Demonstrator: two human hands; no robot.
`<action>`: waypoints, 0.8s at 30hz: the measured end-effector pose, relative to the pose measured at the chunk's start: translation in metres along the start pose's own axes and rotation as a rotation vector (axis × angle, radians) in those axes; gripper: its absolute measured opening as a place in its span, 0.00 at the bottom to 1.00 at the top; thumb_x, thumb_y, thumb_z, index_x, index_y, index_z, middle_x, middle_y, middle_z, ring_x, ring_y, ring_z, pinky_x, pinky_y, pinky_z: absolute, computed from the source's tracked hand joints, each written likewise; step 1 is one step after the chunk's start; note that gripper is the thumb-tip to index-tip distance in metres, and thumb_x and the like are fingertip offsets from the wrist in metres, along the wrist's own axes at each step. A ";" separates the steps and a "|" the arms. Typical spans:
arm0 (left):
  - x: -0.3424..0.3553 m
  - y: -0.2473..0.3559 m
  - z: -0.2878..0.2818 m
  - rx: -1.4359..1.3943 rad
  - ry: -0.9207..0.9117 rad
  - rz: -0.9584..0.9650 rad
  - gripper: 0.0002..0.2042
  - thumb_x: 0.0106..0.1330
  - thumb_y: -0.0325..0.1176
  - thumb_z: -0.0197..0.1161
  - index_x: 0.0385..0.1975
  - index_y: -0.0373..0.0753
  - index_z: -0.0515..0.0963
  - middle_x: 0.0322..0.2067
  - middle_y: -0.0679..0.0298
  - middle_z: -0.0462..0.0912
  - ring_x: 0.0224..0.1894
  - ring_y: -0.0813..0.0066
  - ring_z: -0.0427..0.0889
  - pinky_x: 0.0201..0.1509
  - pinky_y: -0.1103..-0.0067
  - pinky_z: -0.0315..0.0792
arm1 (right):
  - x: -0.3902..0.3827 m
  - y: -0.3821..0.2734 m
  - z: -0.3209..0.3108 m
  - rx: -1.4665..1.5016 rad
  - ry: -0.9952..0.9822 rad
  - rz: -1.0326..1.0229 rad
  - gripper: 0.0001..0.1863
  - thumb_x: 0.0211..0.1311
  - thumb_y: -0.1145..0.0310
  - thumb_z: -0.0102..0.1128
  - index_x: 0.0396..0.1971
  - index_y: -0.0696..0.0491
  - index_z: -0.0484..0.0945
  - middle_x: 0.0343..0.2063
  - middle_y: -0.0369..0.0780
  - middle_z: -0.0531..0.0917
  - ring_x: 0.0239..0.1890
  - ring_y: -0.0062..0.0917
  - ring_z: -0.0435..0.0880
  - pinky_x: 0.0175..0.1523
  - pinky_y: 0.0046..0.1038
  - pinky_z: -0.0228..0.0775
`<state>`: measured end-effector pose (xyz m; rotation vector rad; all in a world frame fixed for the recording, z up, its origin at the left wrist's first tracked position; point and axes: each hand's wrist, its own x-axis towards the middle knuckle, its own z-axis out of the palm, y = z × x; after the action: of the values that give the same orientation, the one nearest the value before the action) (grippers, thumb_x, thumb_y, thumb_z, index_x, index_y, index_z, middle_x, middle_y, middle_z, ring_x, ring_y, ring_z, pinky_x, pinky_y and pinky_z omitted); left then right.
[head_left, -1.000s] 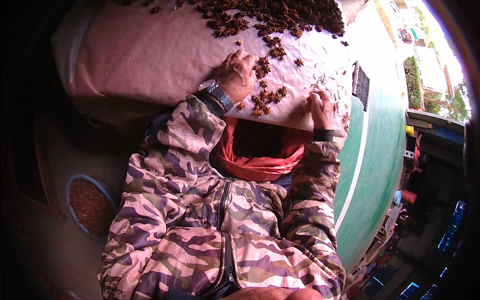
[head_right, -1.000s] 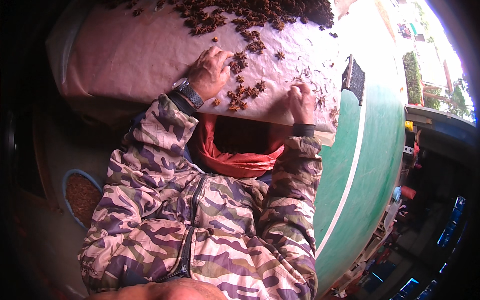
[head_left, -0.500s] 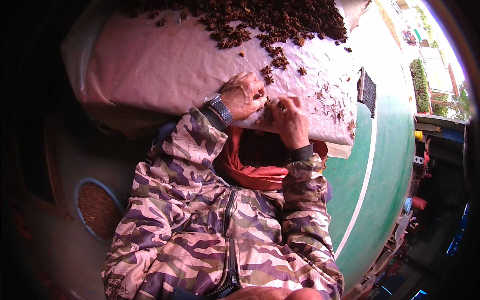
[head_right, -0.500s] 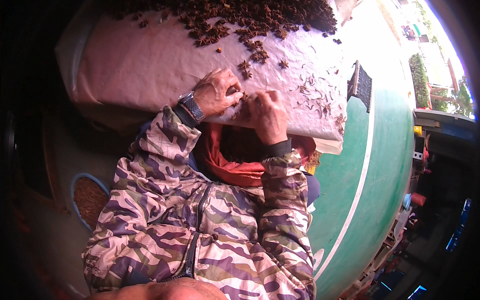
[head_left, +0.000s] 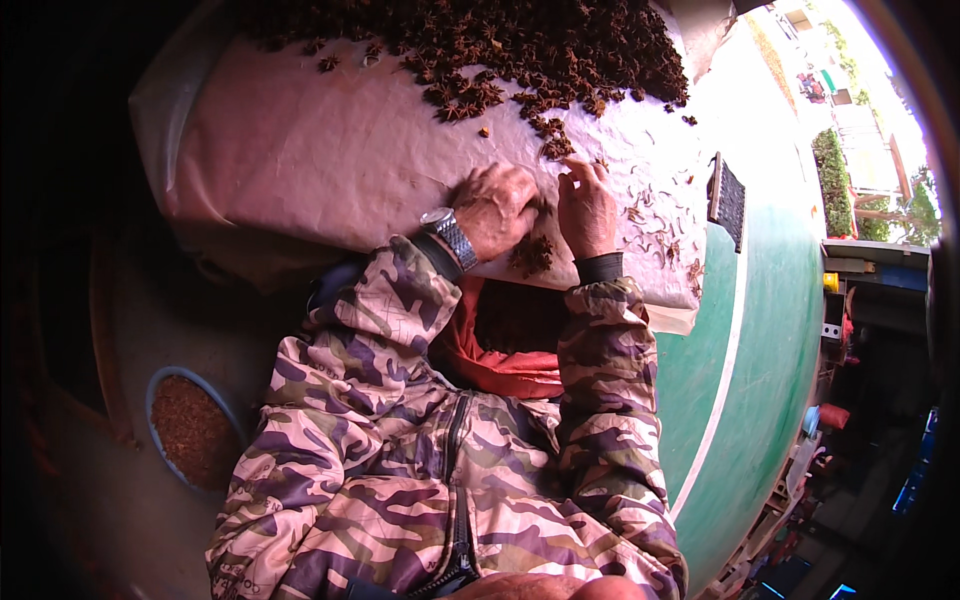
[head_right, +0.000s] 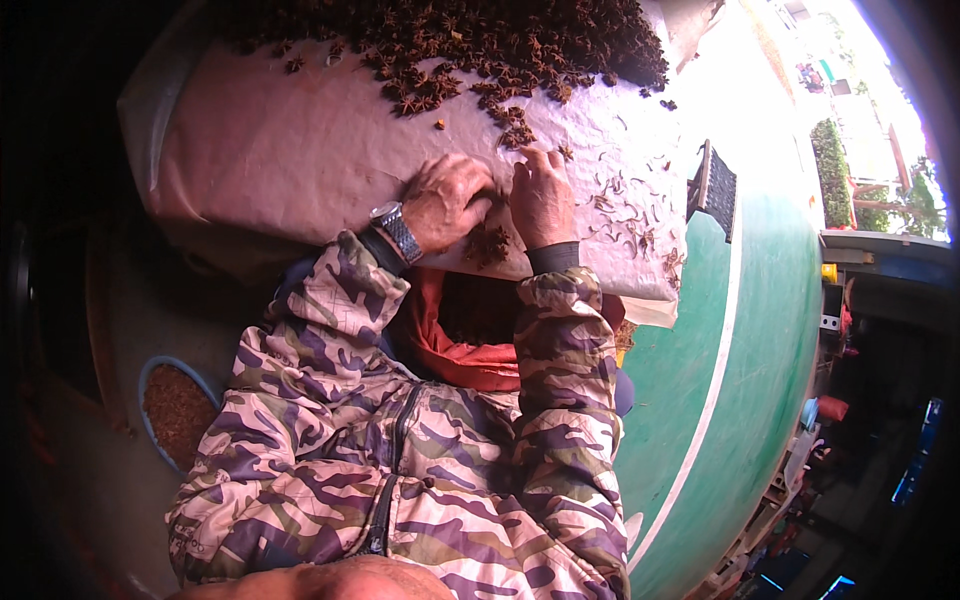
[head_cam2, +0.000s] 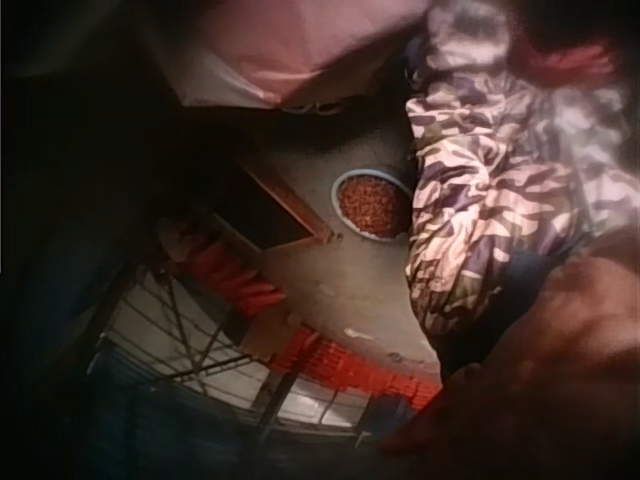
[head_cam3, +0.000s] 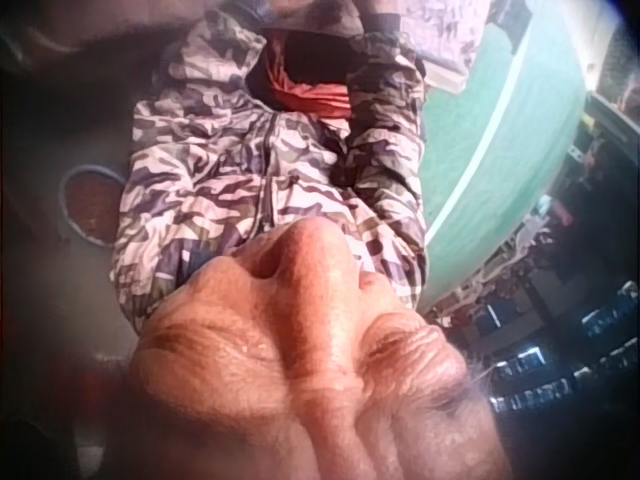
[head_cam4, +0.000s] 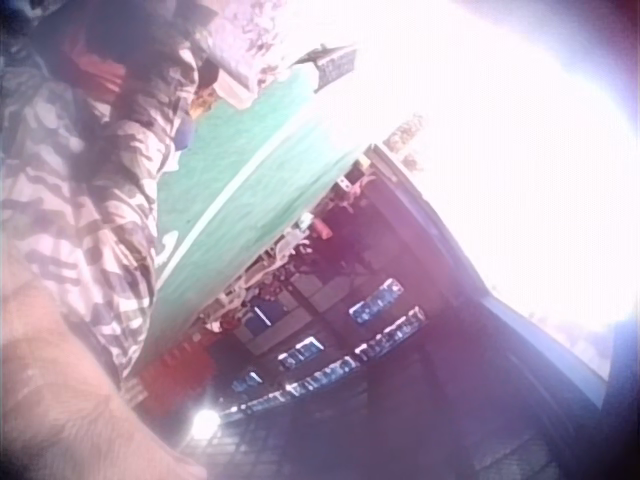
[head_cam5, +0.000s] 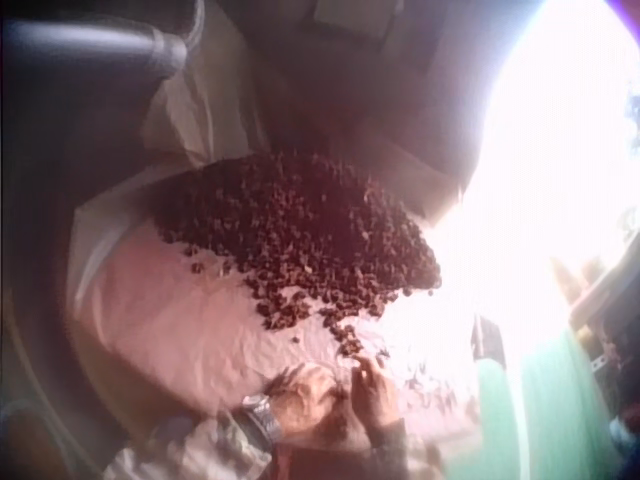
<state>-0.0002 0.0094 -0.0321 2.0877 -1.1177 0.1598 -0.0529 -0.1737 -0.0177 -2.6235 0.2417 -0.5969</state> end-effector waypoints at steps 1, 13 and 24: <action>-0.003 0.000 0.002 -0.058 -0.011 0.019 0.09 0.62 0.36 0.66 0.39 0.41 0.82 0.44 0.61 0.82 0.55 0.58 0.78 0.60 0.63 0.69 | 0.001 0.002 0.001 0.044 -0.023 0.076 0.14 0.68 0.66 0.58 0.51 0.52 0.80 0.46 0.50 0.81 0.42 0.48 0.85 0.47 0.45 0.78; -0.011 0.016 -0.011 -0.211 0.073 -0.053 0.07 0.64 0.32 0.67 0.31 0.35 0.78 0.33 0.54 0.82 0.38 0.51 0.83 0.42 0.64 0.77 | 0.018 0.025 0.010 -0.172 -0.013 0.075 0.09 0.68 0.64 0.59 0.39 0.53 0.81 0.39 0.50 0.82 0.39 0.51 0.84 0.45 0.48 0.77; -0.020 0.035 0.001 -0.449 -0.080 -0.139 0.10 0.65 0.34 0.67 0.37 0.34 0.77 0.28 0.50 0.82 0.34 0.52 0.85 0.40 0.65 0.78 | -0.027 0.036 0.001 0.588 0.028 0.273 0.10 0.70 0.65 0.65 0.42 0.57 0.84 0.28 0.38 0.86 0.26 0.18 0.79 0.34 0.25 0.72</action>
<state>-0.0390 0.0105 -0.0218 1.7687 -0.9469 -0.2258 -0.0795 -0.1986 -0.0448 -1.9767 0.3633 -0.5143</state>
